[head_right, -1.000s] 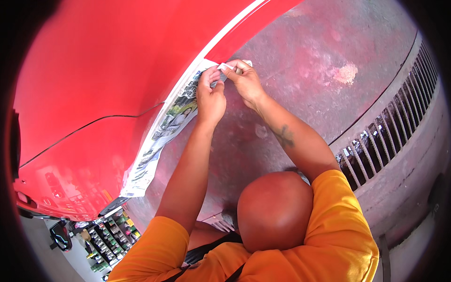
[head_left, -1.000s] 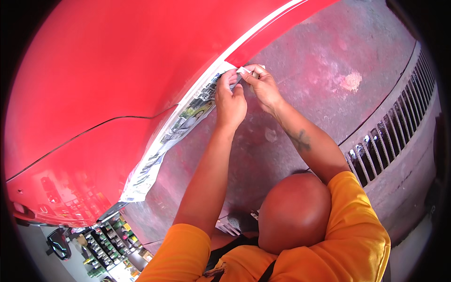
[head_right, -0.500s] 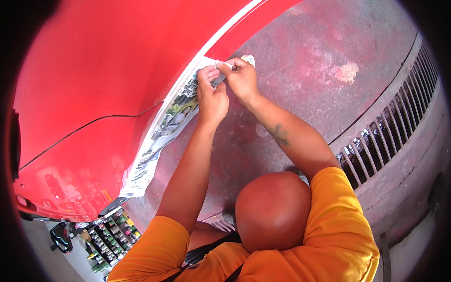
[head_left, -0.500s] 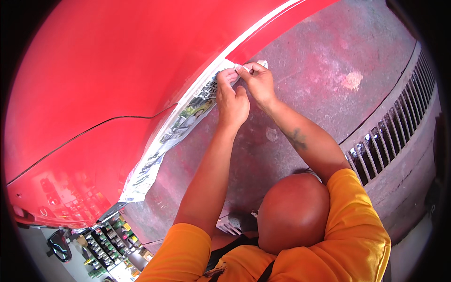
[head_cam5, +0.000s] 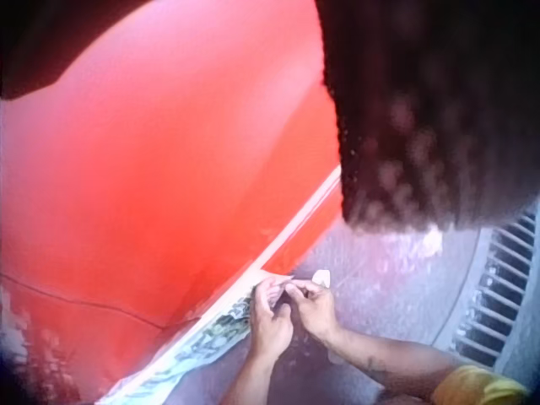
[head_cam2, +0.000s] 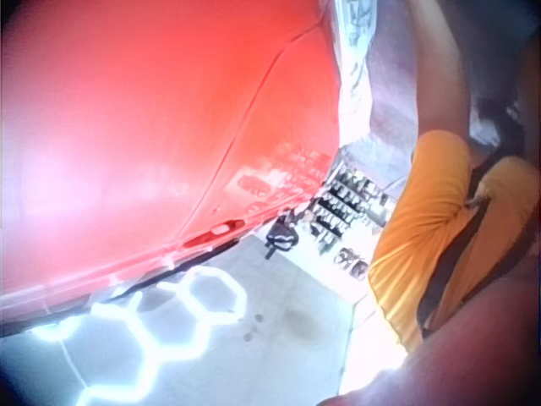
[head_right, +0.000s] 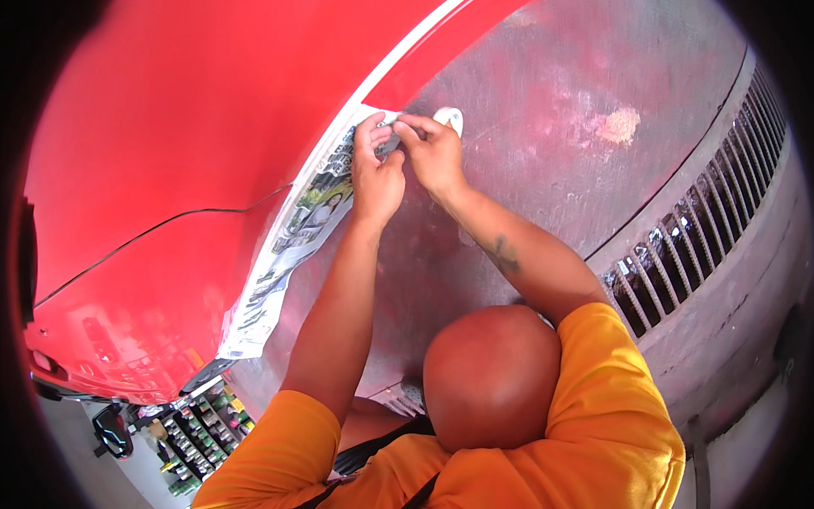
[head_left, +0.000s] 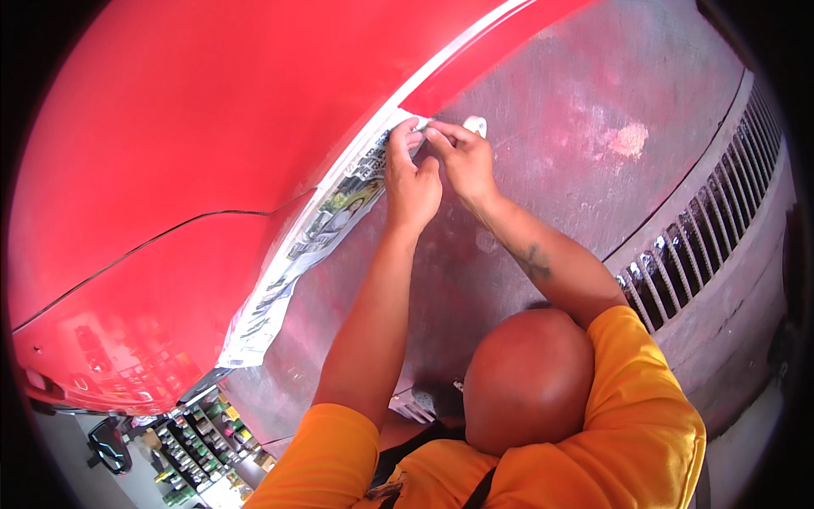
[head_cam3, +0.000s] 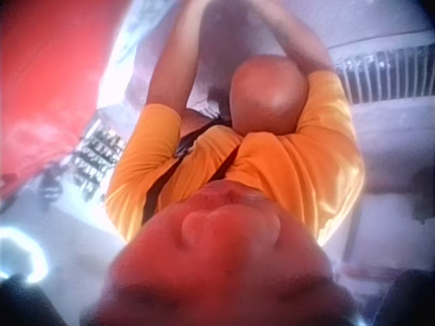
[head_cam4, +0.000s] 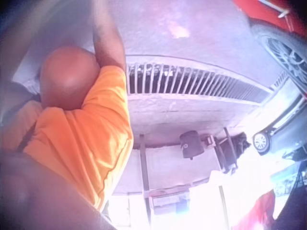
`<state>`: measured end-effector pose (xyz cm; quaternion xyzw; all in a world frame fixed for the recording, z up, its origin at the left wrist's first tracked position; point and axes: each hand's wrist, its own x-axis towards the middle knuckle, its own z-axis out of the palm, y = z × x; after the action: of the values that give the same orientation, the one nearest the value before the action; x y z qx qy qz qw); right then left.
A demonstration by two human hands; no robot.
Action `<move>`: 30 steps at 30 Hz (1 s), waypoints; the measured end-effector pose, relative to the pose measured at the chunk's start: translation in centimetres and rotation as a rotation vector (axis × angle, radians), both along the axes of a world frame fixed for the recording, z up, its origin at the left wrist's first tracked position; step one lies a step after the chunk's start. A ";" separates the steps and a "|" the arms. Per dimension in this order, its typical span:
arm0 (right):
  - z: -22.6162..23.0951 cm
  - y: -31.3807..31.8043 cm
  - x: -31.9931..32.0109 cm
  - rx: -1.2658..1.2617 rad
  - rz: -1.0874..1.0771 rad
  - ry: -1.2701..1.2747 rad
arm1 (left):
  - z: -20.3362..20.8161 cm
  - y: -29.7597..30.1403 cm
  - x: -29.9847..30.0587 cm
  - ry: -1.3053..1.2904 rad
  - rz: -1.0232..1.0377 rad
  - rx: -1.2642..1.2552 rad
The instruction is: The person applies newspaper sheets to the rear window and lower bumper of a red and white car using masking tape. They smooth the paper against the curved surfaces and secure the edges with tape to protect the vehicle's paint.
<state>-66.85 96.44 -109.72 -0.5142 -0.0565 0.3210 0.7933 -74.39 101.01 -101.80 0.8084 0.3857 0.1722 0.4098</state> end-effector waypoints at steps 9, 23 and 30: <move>1.1 2.1 1.1 0.195 0.191 0.489 | 1.2 0.2 0.6 0.004 -0.012 -0.074; -3.5 -4.4 3.1 -0.294 0.103 -0.131 | 0.5 0.8 -1.3 0.052 0.058 -0.084; -1.0 2.6 7.2 0.004 0.551 -0.139 | -1.6 -1.2 -8.3 0.236 0.101 -0.306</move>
<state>-59.64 99.02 -110.70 -0.4984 -0.2491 0.4885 0.6715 -82.66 99.77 -103.45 0.7311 0.4928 0.0358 0.4705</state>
